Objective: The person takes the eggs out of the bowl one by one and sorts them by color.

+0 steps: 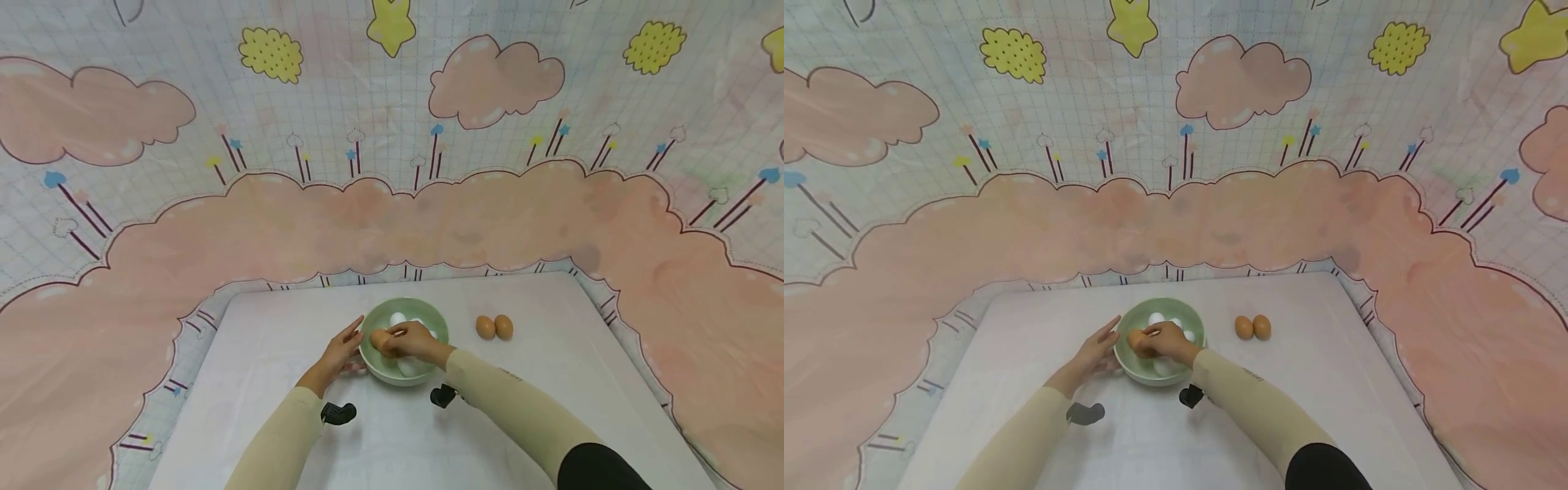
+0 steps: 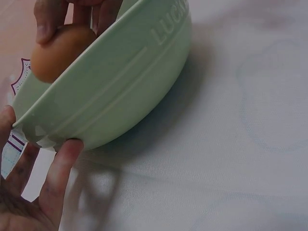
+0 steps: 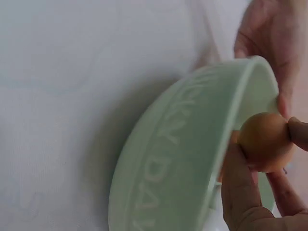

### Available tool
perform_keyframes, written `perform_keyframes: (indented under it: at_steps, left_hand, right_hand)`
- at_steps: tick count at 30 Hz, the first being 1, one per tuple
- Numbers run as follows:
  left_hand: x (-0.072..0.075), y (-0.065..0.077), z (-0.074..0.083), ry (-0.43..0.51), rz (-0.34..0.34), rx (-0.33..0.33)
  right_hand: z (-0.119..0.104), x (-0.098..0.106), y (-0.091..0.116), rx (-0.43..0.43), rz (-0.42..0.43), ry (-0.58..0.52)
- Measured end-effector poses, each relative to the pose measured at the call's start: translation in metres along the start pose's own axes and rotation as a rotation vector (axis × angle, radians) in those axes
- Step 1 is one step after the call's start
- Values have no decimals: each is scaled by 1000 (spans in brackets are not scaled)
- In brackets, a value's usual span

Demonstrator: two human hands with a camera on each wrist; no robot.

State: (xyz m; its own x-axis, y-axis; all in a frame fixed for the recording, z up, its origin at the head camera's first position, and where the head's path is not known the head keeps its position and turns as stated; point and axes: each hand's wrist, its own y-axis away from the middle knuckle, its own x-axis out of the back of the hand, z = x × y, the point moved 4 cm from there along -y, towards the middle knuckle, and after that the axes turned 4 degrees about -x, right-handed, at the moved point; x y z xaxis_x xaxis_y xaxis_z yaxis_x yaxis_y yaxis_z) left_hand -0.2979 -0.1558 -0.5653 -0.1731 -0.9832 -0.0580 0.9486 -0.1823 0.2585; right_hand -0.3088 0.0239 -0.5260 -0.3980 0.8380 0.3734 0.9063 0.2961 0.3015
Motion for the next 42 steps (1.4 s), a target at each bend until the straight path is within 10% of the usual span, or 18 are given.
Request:
perform_keyframes:
  at_steps: [4,11,23,42]
  left_hand:
    - [0,-2,-2,2,6,-1]
    - [-1,-2,0,13,-5,-14]
    - [-1,0,1,7,9,-16]
    - [0,-2,-3,-7,31,4]
  right_hand:
    - [1,8,2,-87,-67,-253]
    - [15,29,-11,-111,-105,-368]
    - [-5,70,18,-197,-90,-302]
    - [25,114,12,-183,-36,-326]
